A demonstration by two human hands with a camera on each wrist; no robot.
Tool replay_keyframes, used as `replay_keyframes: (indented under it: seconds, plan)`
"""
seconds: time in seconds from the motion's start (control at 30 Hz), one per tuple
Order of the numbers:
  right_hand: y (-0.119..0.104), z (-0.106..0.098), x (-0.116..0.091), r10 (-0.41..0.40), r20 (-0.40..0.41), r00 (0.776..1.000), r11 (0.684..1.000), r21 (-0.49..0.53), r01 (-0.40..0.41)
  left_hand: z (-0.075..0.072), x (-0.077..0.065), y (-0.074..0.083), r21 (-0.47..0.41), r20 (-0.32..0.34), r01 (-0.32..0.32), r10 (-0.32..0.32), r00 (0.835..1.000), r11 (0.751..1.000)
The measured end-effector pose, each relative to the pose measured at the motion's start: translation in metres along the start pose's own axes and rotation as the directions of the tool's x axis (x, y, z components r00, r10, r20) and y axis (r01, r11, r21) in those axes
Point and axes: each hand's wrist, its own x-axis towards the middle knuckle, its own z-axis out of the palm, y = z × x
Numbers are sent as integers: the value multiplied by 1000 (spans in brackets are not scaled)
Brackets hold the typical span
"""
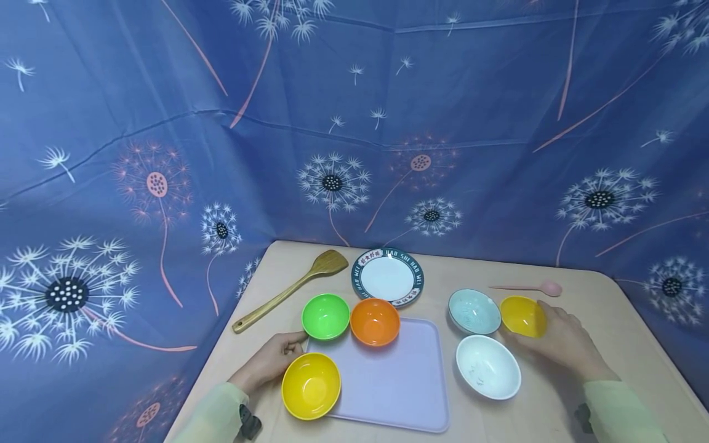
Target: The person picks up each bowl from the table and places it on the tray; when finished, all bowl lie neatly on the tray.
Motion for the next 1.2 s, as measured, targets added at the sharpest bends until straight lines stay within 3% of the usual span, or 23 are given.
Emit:
replay_keyframes:
  seconds: [0.3, 0.47, 0.7, 1.0, 1.2]
  plan:
    - [3, -2, -3, 34, -27, 999, 999, 9, -34, 1, 1, -1, -7, 2, -9, 9, 1000, 1000]
    - [1, -12, -8, 9, -79, 997, 1000, 25, -7, 0, 0, -2, 8, 14, -13, 13, 1000, 1000]
    - [-10, -29, -14, 2, -67, 998, 999, 32, 0, 0, 1, -2, -3, 24, 3, -3, 1000, 1000]
    - [-56, -45, -24, -57, -112, 992, 995, 70, 65, 0, 0, 0, 1, 13, 5, -5, 1000, 1000]
    - [-89, -47, -25, -213, -168, 962, 974, 45, 224, 0, -1, 0, -5, 4, -6, 6, 1000, 1000]
